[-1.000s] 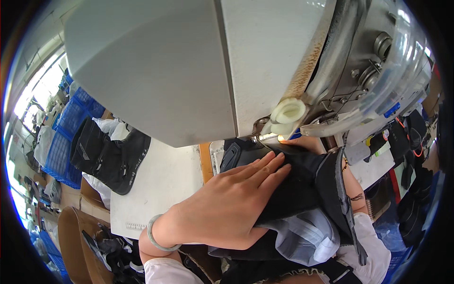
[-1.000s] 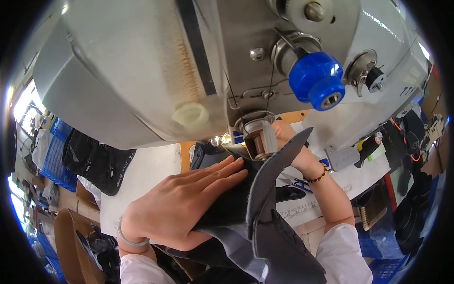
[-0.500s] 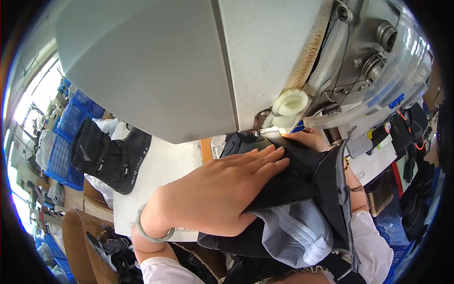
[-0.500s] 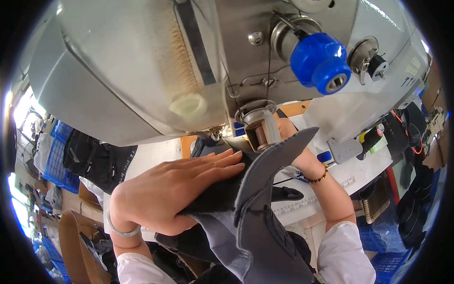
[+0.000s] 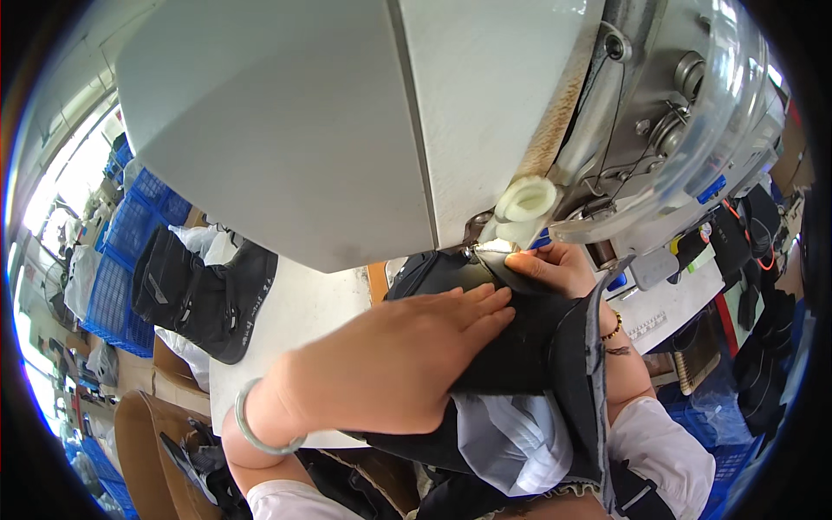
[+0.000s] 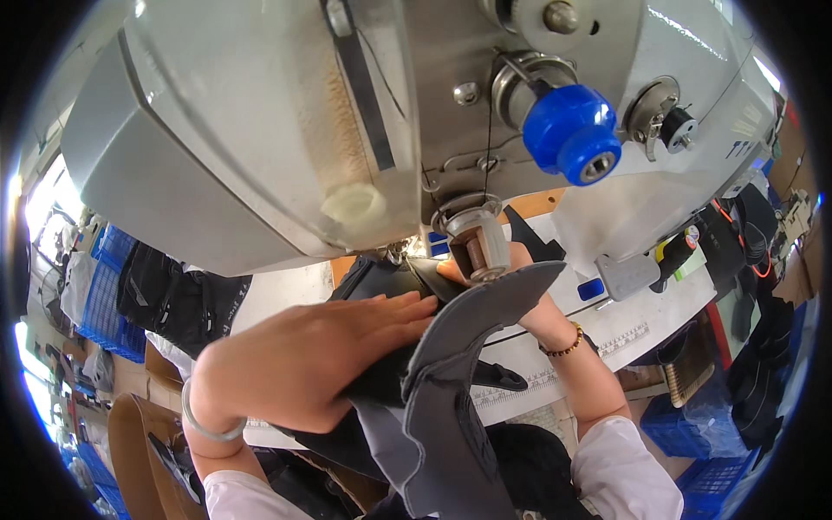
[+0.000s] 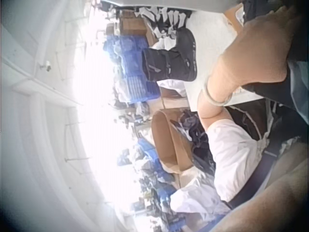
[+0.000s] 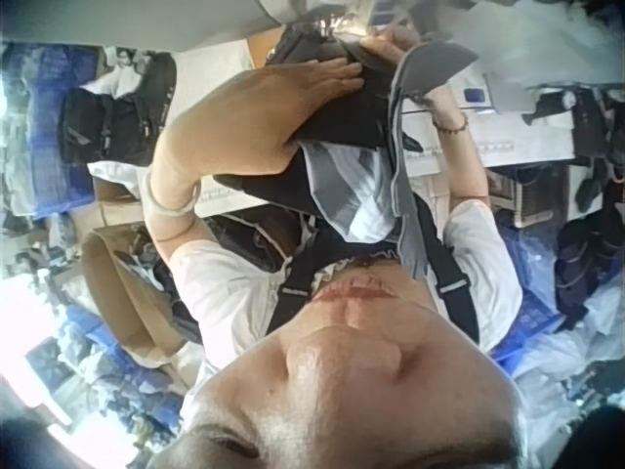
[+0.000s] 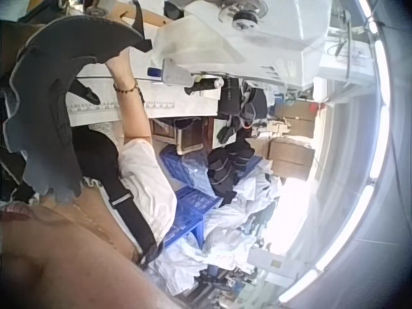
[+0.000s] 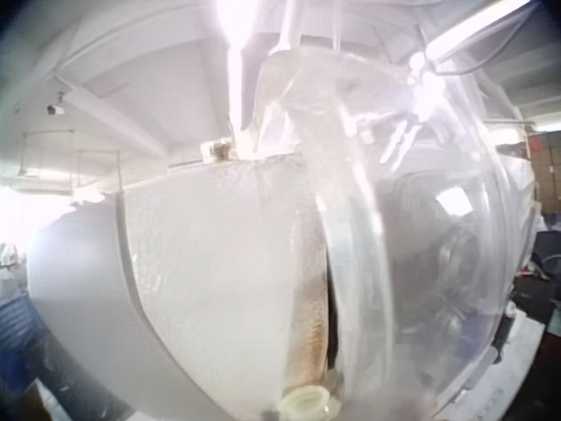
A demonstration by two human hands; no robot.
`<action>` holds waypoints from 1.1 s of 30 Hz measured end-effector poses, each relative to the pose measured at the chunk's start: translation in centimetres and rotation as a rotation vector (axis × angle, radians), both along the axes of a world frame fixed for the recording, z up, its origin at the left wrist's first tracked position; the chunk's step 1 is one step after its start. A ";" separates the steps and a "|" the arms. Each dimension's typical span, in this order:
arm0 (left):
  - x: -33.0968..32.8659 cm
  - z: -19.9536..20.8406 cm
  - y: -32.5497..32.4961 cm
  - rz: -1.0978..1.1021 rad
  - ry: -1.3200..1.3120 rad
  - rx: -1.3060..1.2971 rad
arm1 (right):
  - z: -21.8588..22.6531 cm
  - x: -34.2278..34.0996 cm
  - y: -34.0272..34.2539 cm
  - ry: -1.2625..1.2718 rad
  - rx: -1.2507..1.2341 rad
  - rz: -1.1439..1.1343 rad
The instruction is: The person puts down a phone and stitches boot pieces together using a sewing machine.
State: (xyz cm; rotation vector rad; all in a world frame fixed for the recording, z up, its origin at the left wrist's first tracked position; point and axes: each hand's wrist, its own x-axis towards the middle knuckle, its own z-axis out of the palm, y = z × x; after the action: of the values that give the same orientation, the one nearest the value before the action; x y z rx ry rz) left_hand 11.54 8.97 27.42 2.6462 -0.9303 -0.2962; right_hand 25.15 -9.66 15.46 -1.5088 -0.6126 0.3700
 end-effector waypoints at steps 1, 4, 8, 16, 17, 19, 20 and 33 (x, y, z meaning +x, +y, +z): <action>-0.3 -0.1 -0.5 -0.005 -0.001 0.001 | 0.2 -0.1 0.0 0.034 -0.011 -0.011; -1.3 -0.6 -1.9 0.050 -0.185 0.092 | -0.3 0.1 -0.1 0.110 0.102 -0.013; -2.4 -1.6 -3.2 0.139 -0.263 0.111 | -0.7 0.4 0.3 0.136 0.054 -0.071; -2.6 -1.9 -4.4 0.247 -0.402 0.296 | -1.9 0.6 0.3 0.104 0.133 -0.118; -2.5 -1.7 -4.3 0.245 -0.402 0.297 | -2.0 0.6 0.3 0.119 0.163 -0.104; -2.5 -1.4 -4.0 0.214 -0.367 0.291 | -1.9 0.4 0.5 0.134 0.197 -0.090; -2.4 -1.2 -3.8 0.212 -0.368 0.295 | -1.9 0.3 0.5 0.131 0.201 -0.102; -2.5 -0.6 -2.1 0.165 -0.277 0.202 | -1.9 -1.4 0.6 0.020 0.099 -0.115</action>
State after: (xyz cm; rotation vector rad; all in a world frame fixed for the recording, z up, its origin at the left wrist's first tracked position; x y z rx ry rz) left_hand 9.03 6.86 26.84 2.9833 -0.7885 0.0190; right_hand 23.75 -9.02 13.57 -1.4367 -0.5183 0.2623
